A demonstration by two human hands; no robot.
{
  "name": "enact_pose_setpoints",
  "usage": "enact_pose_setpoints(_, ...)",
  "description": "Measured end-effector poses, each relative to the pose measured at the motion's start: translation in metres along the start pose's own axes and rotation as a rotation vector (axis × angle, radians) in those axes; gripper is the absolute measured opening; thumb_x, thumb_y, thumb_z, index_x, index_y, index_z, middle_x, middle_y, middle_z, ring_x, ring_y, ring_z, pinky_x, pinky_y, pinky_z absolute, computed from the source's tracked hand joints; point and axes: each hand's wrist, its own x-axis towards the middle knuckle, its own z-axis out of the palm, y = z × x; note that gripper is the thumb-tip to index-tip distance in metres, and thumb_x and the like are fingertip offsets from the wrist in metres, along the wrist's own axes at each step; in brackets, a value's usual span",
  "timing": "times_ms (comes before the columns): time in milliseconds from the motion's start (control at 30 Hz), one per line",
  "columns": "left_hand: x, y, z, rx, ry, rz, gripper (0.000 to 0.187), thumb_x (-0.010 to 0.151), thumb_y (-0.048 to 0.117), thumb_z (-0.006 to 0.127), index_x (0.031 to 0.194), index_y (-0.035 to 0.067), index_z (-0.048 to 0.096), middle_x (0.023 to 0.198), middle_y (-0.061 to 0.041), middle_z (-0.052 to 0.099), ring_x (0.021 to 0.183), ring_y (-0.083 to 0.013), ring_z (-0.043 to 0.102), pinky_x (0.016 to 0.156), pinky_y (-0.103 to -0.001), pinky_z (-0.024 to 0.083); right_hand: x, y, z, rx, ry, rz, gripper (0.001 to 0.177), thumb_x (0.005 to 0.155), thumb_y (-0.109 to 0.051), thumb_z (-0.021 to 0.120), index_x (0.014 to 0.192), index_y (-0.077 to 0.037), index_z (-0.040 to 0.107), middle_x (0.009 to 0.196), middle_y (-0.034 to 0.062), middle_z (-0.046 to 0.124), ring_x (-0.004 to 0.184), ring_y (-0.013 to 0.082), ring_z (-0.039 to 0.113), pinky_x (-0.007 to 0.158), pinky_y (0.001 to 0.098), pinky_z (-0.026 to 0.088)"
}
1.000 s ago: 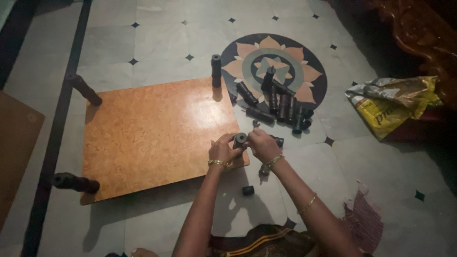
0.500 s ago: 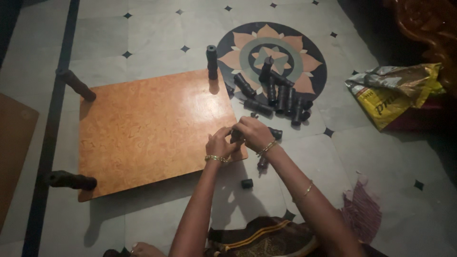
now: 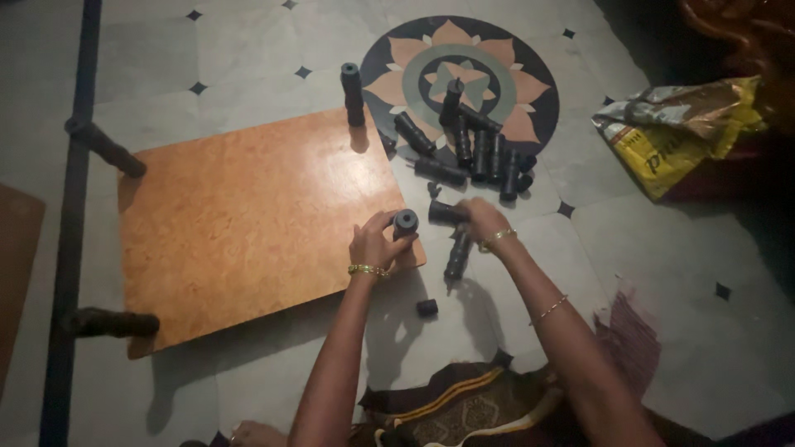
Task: The person attaches four dark cylindrical legs to a light-colored square tabletop. They pick up each leg, align it with a corner hole, and press it into place. After all legs are attached, the person lifts the tabletop and sets it upright on the floor.
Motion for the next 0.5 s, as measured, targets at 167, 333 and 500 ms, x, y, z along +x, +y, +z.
enact_pose_setpoints(167, 0.001, -0.006, 0.004, 0.015, 0.082, 0.124, 0.053, 0.069, 0.044, 0.09, 0.115, 0.023, 0.075, 0.113, 0.002, 0.075, 0.114, -0.0283, 0.066, 0.107, -0.068, 0.03, -0.002, 0.052, 0.063, -0.262, -0.142, 0.035, 0.043, 0.081, -0.019, 0.077, 0.121, -0.01, 0.064, 0.119, 0.0185, 0.063, 0.108, 0.036, 0.065, 0.088, 0.0475, 0.056)
enact_pose_setpoints(333, 0.001, -0.013, 0.009, -0.031, 0.016, 0.033, 0.051, 0.071, 0.047, 0.087, 0.115, 0.024, 0.074, 0.115, 0.004, 0.075, 0.107, -0.0231, 0.071, 0.111, -0.056, 0.04, -0.009, 0.081, 0.11, -0.446, -0.137, -0.16, 0.026, 0.092, -0.009, 0.063, 0.116, -0.015, 0.068, 0.124, 0.0167, 0.064, 0.109, 0.0324, 0.066, 0.09, 0.0428, 0.057)
enact_pose_setpoints(500, 0.005, -0.019, 0.014, 0.009, 0.084, 0.106, 0.059, 0.068, 0.049, 0.09, 0.116, 0.02, 0.073, 0.121, 0.0, 0.073, 0.11, -0.0261, 0.069, 0.11, -0.058, 0.039, -0.014, 0.084, 0.154, -0.745, -0.092, -0.542, 0.026, 0.082, -0.016, 0.066, 0.108, -0.018, 0.068, 0.121, 0.0079, 0.064, 0.11, 0.0251, 0.062, 0.088, 0.0399, 0.05)
